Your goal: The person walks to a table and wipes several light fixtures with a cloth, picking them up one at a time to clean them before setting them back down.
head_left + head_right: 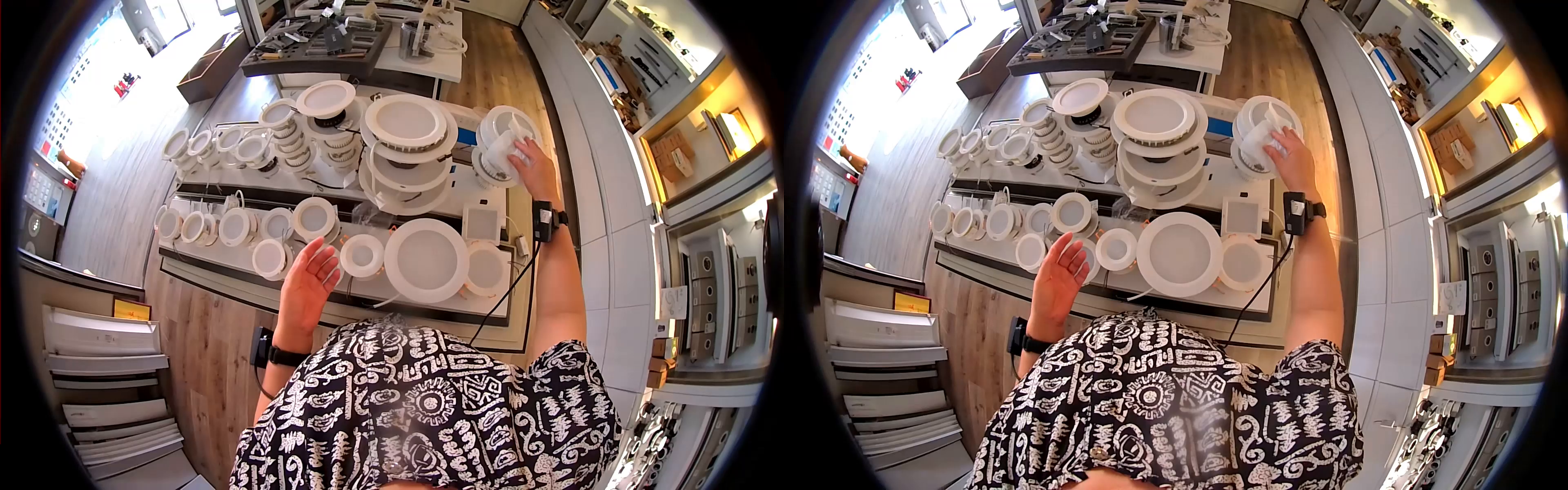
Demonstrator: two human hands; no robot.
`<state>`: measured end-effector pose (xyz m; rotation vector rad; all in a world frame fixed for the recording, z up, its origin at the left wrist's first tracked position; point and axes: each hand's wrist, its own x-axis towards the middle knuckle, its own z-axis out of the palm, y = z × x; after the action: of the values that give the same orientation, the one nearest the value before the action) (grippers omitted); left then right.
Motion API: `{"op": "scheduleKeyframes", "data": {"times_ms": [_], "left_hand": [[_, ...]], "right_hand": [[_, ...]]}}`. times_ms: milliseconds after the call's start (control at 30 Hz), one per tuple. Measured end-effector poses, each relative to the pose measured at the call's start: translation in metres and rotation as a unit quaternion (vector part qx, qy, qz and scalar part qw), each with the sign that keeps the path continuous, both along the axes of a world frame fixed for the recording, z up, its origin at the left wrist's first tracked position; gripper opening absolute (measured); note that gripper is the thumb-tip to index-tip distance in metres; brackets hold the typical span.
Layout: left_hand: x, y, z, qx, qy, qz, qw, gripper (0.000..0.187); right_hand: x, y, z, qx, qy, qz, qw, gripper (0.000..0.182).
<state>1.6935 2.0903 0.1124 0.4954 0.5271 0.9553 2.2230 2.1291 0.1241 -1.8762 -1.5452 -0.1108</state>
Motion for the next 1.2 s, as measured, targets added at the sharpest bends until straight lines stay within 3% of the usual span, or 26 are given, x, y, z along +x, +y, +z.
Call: {"op": "scheduleKeyframes", "data": {"times_ms": [133,233,333,533,633,733,833,1067,1200], "left_hand": [[-0.003,0.001,-0.003,-0.005,-0.011,0.004,1.000,0.044],[-0.003,0.000,-0.002,-0.006,-0.004,0.009,1.000,0.043],[-0.005,0.002,-0.004,-0.006,-0.009,0.012,1.000,0.043],[-0.008,0.002,-0.006,-0.003,-0.003,0.018,1.000,0.044],[-0.008,0.002,-0.005,0.000,-0.003,0.024,1.000,0.044],[-0.005,0.003,-0.004,-0.003,-0.005,0.021,1.000,0.044],[-0.002,0.004,-0.003,-0.005,-0.008,0.018,1.000,0.044],[-0.004,0.003,-0.002,-0.009,0.004,0.026,1.000,0.044],[-0.002,0.002,0.000,-0.002,-0.005,0.020,1.000,0.044]], "right_hand": [[-0.010,-0.010,0.017,-0.010,-0.030,0.020,0.999,0.033],[0.004,-0.012,0.012,0.021,0.083,0.078,0.993,0.032],[0.008,-0.019,0.026,0.007,0.003,0.099,0.995,0.033],[0.032,-0.016,0.038,-0.051,0.048,0.104,0.992,0.030],[0.022,-0.009,0.052,0.029,0.090,0.061,0.994,0.030],[-0.013,0.004,0.053,0.031,0.013,0.054,0.998,0.037],[-0.028,0.012,0.032,-0.002,-0.166,0.060,0.984,0.047],[-0.043,0.009,0.036,-0.022,-0.274,0.013,0.961,0.066],[-0.043,0.013,0.047,-0.120,-0.226,0.038,0.966,0.074]]}}
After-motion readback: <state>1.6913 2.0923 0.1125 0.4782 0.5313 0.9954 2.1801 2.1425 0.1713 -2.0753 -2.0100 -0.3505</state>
